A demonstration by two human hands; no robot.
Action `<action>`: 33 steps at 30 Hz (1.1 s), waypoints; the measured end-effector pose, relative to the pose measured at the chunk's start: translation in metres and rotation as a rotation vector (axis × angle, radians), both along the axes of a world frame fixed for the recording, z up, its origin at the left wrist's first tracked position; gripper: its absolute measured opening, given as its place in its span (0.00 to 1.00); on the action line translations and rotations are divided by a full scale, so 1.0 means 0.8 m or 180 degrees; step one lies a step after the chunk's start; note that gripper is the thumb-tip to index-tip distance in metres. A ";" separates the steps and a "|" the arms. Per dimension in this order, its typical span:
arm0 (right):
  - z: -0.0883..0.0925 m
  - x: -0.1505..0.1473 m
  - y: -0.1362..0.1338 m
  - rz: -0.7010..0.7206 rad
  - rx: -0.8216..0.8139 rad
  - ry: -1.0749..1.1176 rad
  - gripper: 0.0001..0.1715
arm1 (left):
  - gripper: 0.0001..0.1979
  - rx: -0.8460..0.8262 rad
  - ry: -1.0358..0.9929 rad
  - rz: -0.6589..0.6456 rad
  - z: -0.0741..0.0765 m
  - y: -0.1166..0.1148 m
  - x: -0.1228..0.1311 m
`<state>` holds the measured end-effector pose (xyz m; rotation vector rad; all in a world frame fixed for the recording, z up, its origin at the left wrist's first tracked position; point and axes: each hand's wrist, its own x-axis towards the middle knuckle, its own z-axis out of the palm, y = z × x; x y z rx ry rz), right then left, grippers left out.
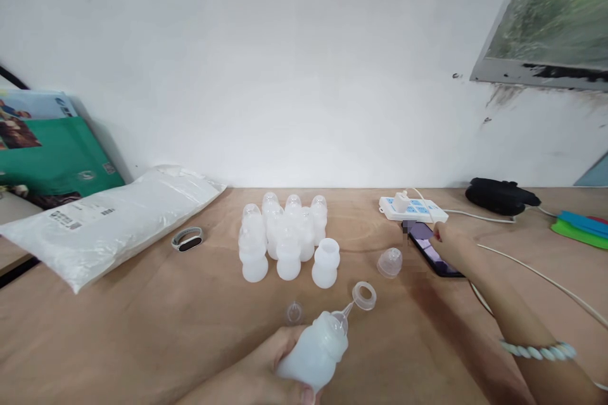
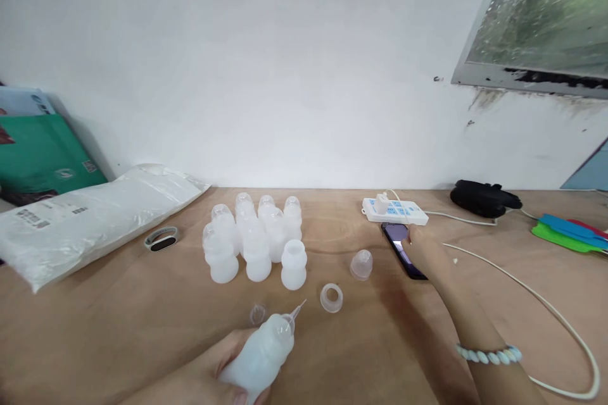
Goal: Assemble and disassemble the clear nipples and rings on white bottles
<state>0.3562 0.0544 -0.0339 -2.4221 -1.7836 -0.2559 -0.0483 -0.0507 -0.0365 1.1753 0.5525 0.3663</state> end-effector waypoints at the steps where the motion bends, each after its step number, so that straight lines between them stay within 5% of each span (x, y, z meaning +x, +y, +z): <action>1: 0.000 0.003 0.000 -0.0013 0.0014 0.0001 0.08 | 0.26 0.0001 -0.0009 0.0000 -0.001 0.000 0.000; 15: -0.012 0.037 0.005 -0.0310 -0.0071 0.0078 0.10 | 0.25 -0.0001 0.0029 0.0011 -0.010 -0.001 -0.002; 28: -0.012 0.016 0.004 0.0095 0.0240 0.0638 0.09 | 0.26 -0.0104 0.0069 0.0050 -0.012 -0.001 -0.003; 33: 0.005 -0.024 -0.007 0.0517 0.0470 0.0872 0.07 | 0.29 -0.0083 0.0033 0.0056 -0.013 0.000 -0.003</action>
